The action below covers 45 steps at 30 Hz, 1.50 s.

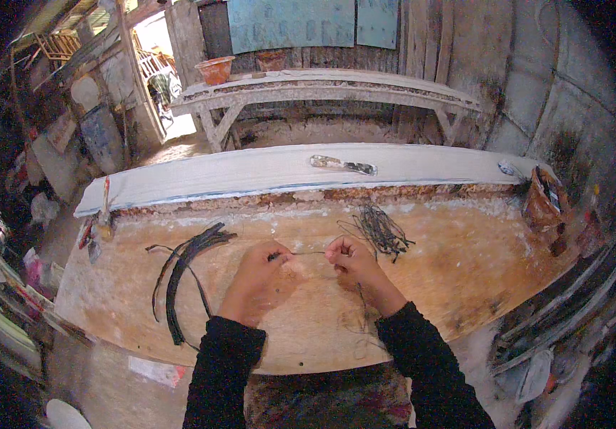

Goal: The person separates black rubber strips from a bundle of cables on a wooden workbench. They pull apart the strips and place them into separate piles on the table.

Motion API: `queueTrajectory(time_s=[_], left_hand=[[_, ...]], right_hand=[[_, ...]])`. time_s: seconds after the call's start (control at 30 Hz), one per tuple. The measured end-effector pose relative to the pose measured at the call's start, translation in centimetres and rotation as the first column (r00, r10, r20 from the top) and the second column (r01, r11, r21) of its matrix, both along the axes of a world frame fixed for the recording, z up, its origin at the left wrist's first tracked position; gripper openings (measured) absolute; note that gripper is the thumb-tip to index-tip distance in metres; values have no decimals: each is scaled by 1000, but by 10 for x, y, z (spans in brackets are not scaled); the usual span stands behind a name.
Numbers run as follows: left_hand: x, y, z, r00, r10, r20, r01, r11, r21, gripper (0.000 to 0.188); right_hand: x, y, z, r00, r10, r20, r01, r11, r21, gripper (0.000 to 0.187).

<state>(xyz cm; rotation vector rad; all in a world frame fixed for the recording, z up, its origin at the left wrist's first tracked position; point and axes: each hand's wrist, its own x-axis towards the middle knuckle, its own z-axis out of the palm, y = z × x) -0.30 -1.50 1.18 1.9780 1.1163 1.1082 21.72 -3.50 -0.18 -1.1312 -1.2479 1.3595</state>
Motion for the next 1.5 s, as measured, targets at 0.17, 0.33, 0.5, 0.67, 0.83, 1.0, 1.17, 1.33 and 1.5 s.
queueTrajectory(time_s=[0.17, 0.33, 0.5, 0.67, 0.83, 1.0, 1.17, 1.33, 1.5], left_hand=[[-20, 25, -16, 944, 323, -72, -289, 911, 294, 10], [-36, 42, -20, 877, 477, 60, -479, 855, 200, 12], [-41, 48, -35, 837, 509, 200, -542, 820, 181, 13], [-53, 61, -38, 729, 488, 480, -539, 841, -35, 16], [-49, 52, -26, 459, 587, 667, -336, 809, -482, 17], [-49, 45, -26, 455, 534, 713, -231, 844, -484, 13], [-46, 37, -20, 460, 536, 708, -219, 841, -494, 9], [-42, 40, -22, 429, 566, 704, -251, 823, -509, 8], [-37, 34, -26, 549, 518, 656, -177, 839, -515, 15]], right_hand=[[14, 4, 13, 1000, -4, 29, 10, 975, -220, 21], [37, 7, 16, 930, 154, 333, -113, 984, -140, 24], [48, -13, 32, 990, 140, -15, -141, 986, -88, 19], [32, -31, 43, 937, 348, -15, -344, 931, 124, 23], [-30, -19, 21, 735, 274, 620, -531, 802, 275, 28], [-46, 4, -10, 488, 65, 870, -733, 572, 368, 33], [10, -35, 5, 316, 294, 902, -802, 591, 88, 44], [57, -98, 35, 347, 365, 864, -806, 587, 76, 57], [89, -140, 20, 344, 246, 906, -799, 583, 145, 59]])
